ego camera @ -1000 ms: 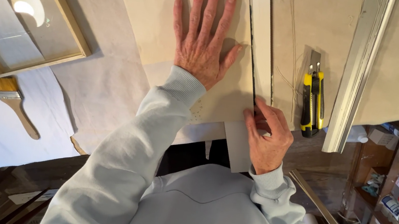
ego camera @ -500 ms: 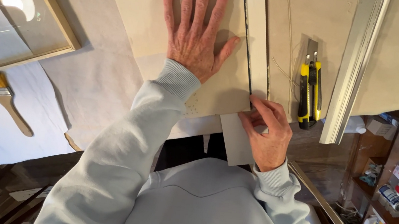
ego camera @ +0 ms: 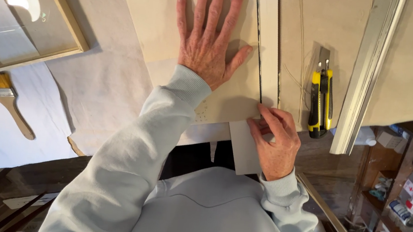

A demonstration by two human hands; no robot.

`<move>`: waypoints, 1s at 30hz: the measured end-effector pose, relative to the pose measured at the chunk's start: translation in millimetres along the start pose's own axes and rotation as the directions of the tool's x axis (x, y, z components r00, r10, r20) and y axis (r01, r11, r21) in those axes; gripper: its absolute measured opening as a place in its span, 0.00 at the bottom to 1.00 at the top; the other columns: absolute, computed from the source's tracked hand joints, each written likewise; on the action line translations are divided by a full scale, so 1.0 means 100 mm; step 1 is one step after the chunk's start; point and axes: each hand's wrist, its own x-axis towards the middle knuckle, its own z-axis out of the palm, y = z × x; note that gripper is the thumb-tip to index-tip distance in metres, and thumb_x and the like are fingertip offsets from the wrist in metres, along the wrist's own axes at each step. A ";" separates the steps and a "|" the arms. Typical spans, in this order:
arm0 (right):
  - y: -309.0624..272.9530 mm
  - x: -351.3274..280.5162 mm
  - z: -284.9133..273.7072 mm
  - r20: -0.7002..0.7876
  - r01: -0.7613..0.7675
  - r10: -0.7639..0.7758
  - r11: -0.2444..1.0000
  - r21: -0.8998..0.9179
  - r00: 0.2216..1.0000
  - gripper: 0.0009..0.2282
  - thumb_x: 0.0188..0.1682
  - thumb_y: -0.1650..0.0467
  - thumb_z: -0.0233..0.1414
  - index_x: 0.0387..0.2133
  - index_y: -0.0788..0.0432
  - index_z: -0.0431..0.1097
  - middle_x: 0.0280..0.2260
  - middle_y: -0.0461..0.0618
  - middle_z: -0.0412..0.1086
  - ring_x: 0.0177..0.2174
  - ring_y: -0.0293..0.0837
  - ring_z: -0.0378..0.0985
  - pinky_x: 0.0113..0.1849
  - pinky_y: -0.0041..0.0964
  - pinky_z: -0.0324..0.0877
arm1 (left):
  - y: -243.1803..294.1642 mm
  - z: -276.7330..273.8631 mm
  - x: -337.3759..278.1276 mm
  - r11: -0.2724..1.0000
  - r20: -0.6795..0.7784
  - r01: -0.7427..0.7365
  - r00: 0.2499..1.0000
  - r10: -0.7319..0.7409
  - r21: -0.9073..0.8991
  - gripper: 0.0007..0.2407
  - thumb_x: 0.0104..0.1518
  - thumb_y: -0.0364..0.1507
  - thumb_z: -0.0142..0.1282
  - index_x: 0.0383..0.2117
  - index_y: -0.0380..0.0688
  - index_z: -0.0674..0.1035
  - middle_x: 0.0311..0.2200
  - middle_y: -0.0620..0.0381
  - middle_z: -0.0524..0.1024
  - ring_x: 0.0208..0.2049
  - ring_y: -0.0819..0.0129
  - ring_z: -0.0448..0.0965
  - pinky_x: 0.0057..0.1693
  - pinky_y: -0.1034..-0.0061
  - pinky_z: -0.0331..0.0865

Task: The recorder is framing a piece of artwork by cutting mat board and fitting it into a wooden frame.

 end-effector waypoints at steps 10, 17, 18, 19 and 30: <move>0.00 0.01 -0.04 0.038 0.035 -0.036 0.999 0.007 0.999 0.17 0.43 0.81 0.67 0.47 0.65 0.79 0.45 0.50 0.72 0.31 0.39 0.78 0.34 0.29 0.77 | -0.01 0.06 0.02 1.000 -0.052 0.008 0.999 -0.008 -0.005 0.39 0.74 0.65 0.47 0.80 0.55 0.53 0.79 0.49 0.41 0.81 0.50 0.38 0.80 0.39 0.31; 0.96 -0.16 -1.16 -0.290 0.000 -0.096 0.949 -0.315 0.952 0.19 0.58 0.76 0.63 0.58 0.71 0.63 0.57 0.69 0.56 0.54 0.70 0.67 0.52 0.70 0.75 | -0.08 0.14 0.07 0.991 -0.174 -0.025 0.985 0.003 -0.128 0.39 0.70 0.61 0.54 0.79 0.55 0.58 0.79 0.50 0.42 0.81 0.50 0.41 0.80 0.35 0.28; 1.15 -0.22 -1.28 -0.238 -0.099 0.047 0.973 -0.209 0.970 0.18 0.59 0.76 0.62 0.59 0.72 0.65 0.51 0.66 0.65 0.47 0.60 0.70 0.47 0.54 0.72 | -0.10 0.14 0.09 0.986 -0.194 -0.052 0.981 0.021 -0.157 0.39 0.67 0.59 0.59 0.78 0.54 0.60 0.78 0.49 0.42 0.81 0.47 0.43 0.80 0.33 0.29; 1.34 -0.29 -1.38 -0.162 -0.205 0.186 0.973 -0.106 0.969 0.18 0.60 0.76 0.60 0.60 0.73 0.67 0.45 0.62 0.73 0.40 0.49 0.73 0.43 0.39 0.69 | -0.12 0.14 0.09 0.980 -0.210 -0.076 0.977 0.037 -0.184 0.40 0.64 0.57 0.64 0.77 0.53 0.61 0.78 0.48 0.43 0.81 0.45 0.46 0.79 0.31 0.30; 2.09 -0.70 -1.63 -0.143 -0.156 0.236 0.892 0.425 0.961 0.17 0.55 0.77 0.57 0.59 0.63 0.72 0.49 0.57 0.77 0.41 0.41 0.82 0.47 0.28 0.81 | -0.21 0.12 0.16 0.973 -0.248 -0.143 0.964 0.095 -0.182 0.40 0.61 0.57 0.66 0.74 0.48 0.68 0.77 0.48 0.43 0.79 0.47 0.43 0.77 0.30 0.31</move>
